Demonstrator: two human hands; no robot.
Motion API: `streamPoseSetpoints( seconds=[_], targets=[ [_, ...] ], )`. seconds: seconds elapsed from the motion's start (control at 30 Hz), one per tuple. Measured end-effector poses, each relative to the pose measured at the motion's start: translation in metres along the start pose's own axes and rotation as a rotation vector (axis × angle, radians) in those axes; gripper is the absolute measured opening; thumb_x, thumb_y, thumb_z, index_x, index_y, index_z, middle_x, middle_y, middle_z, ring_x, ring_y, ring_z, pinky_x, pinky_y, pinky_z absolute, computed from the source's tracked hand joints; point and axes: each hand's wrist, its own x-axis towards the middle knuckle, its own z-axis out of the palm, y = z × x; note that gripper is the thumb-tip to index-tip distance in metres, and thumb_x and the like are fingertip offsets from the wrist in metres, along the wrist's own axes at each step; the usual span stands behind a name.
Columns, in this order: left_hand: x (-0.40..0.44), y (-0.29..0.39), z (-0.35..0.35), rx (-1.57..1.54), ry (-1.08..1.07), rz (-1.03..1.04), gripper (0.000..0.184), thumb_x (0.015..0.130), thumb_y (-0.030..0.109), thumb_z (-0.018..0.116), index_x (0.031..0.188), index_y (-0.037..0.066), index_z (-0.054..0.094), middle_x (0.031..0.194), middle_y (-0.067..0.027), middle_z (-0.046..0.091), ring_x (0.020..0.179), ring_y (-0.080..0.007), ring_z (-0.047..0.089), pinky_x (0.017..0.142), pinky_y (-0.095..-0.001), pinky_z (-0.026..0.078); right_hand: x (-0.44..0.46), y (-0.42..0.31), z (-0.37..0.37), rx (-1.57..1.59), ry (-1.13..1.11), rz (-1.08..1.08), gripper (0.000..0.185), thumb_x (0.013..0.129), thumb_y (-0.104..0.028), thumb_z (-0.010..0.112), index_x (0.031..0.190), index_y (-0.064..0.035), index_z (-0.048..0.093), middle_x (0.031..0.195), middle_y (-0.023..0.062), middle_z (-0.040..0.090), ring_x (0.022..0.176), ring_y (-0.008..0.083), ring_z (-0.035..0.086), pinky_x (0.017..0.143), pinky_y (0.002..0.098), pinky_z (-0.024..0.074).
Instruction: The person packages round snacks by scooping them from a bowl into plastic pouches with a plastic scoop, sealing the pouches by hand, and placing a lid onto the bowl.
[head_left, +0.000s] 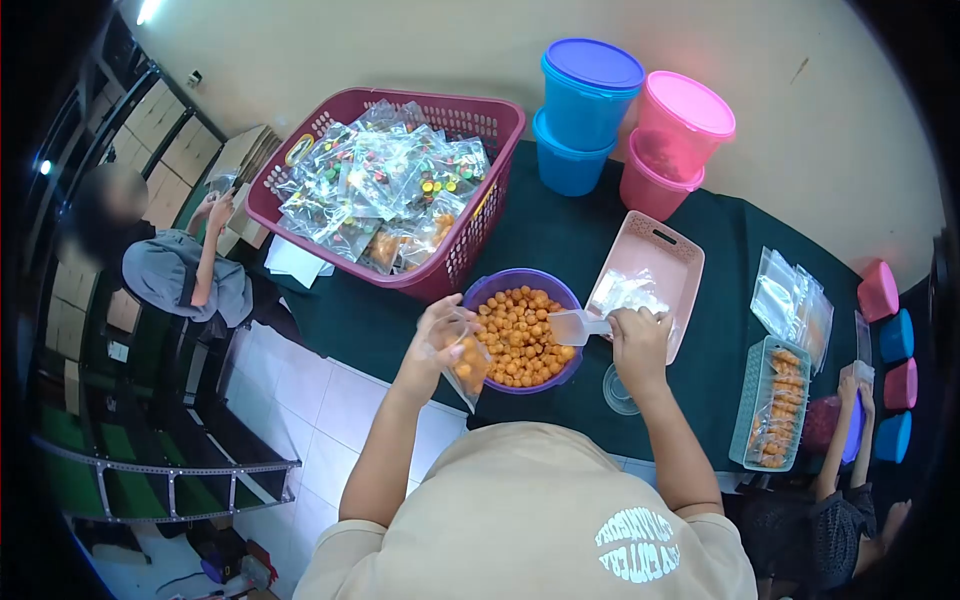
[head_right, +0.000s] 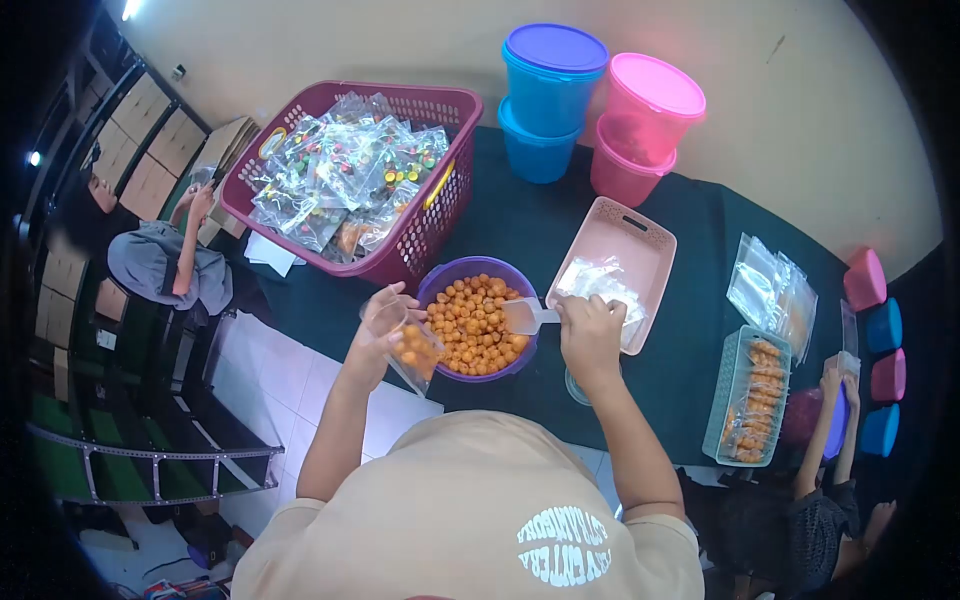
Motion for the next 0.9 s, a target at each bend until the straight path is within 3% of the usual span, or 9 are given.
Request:
streamPoseSetpoints(
  seconds=[0.2,0.3,0.37,0.5,0.6,0.67,0.77,0.87,0.9],
  targets=[
    [-0.007,0.0,-0.005,0.01,0.153,0.065,0.078,0.071,0.027,0.066,0.138,0.006,0.033,0.12,-0.0123,0.05,0.113,-0.0247,0.052,0.102,-0.0396,0.038,-0.028,0.041,-0.024,0.056,0.287,0.156,0.017,0.093,-0.017,0.051,0.087,-0.0068,0.063,0.08,0.0092,0.063,0.074,0.0274,0.052,0.078,0.0384,0.0333],
    [-0.01,-0.001,0.001,0.083,0.213,0.135,0.068,0.073,0.025,0.066,0.132,0.004,0.041,0.114,-0.0121,0.054,0.109,-0.0238,0.055,0.098,-0.0391,0.042,-0.043,0.07,-0.048,-0.009,0.086,0.369,0.021,0.094,-0.02,0.049,0.087,-0.0066,0.062,0.078,0.0121,0.063,0.075,0.0309,0.055,0.077,0.0399,0.0337],
    [-0.013,-0.001,0.008,0.016,0.267,0.207,0.055,0.076,0.024,0.064,0.124,0.002,0.048,0.107,-0.0124,0.059,0.108,-0.0226,0.057,0.093,-0.037,0.046,-0.056,0.084,-0.061,-0.161,-0.26,0.493,0.023,0.095,-0.023,0.048,0.085,-0.0059,0.06,0.077,0.0152,0.063,0.077,0.0351,0.058,0.075,0.0428,0.0349],
    [-0.015,-0.009,0.012,0.324,0.338,0.316,0.049,0.081,0.021,0.063,0.123,0.001,0.046,0.108,-0.0115,0.056,0.104,-0.0209,0.057,0.09,-0.034,0.046,-0.098,0.116,-0.037,-0.254,-0.319,0.58,0.025,0.094,-0.025,0.049,0.082,-0.0055,0.058,0.077,0.0169,0.063,0.078,0.0382,0.06,0.073,0.0475,0.0367],
    [-0.01,-0.004,0.016,0.088,0.201,0.403,0.048,0.083,0.014,0.06,0.126,0.001,0.043,0.107,-0.0107,0.054,0.098,-0.019,0.057,0.088,-0.032,0.047,-0.128,0.132,-0.012,-0.14,-0.315,0.698,0.025,0.094,-0.027,0.047,0.085,-0.0061,0.058,0.083,0.0175,0.062,0.084,0.0388,0.06,0.079,0.0515,0.0394],
    [-0.011,-0.008,0.017,0.285,0.201,0.512,0.051,0.082,0.011,0.06,0.129,0.002,0.04,0.106,-0.0102,0.053,0.097,-0.0189,0.055,0.087,-0.033,0.046,-0.148,0.149,0.007,-0.06,-0.236,0.76,0.025,0.094,-0.027,0.048,0.086,-0.005,0.058,0.084,0.0195,0.061,0.085,0.0397,0.059,0.078,0.0527,0.0407],
    [-0.014,0.001,0.014,0.181,0.179,0.468,0.051,0.081,0.008,0.06,0.129,0.002,0.04,0.109,-0.0113,0.05,0.098,-0.0192,0.056,0.088,-0.0341,0.047,-0.153,0.146,0.009,-0.08,-0.312,0.829,0.023,0.093,-0.026,0.049,0.089,-0.005,0.058,0.085,0.0181,0.063,0.088,0.0377,0.06,0.078,0.0526,0.0421],
    [-0.017,0.007,0.005,0.228,0.1,0.523,0.05,0.081,0.008,0.06,0.127,0.001,0.042,0.111,-0.0116,0.049,0.098,-0.0198,0.056,0.092,-0.035,0.047,-0.137,0.13,0.003,-0.118,-0.356,0.914,0.019,0.093,-0.027,0.053,0.098,-0.0097,0.059,0.105,0.0118,0.062,0.104,0.0337,0.056,0.085,0.0499,0.0402],
    [-0.022,0.011,0.006,0.173,0.195,0.461,0.048,0.08,0.007,0.061,0.125,0.0,0.044,0.112,-0.0112,0.049,0.099,-0.0197,0.056,0.093,-0.0352,0.047,-0.128,0.119,0.002,-0.227,-0.292,0.864,0.019,0.091,-0.026,0.056,0.099,-0.0097,0.058,0.113,0.0116,0.058,0.108,0.0338,0.053,0.085,0.0495,0.0401]
  ],
)
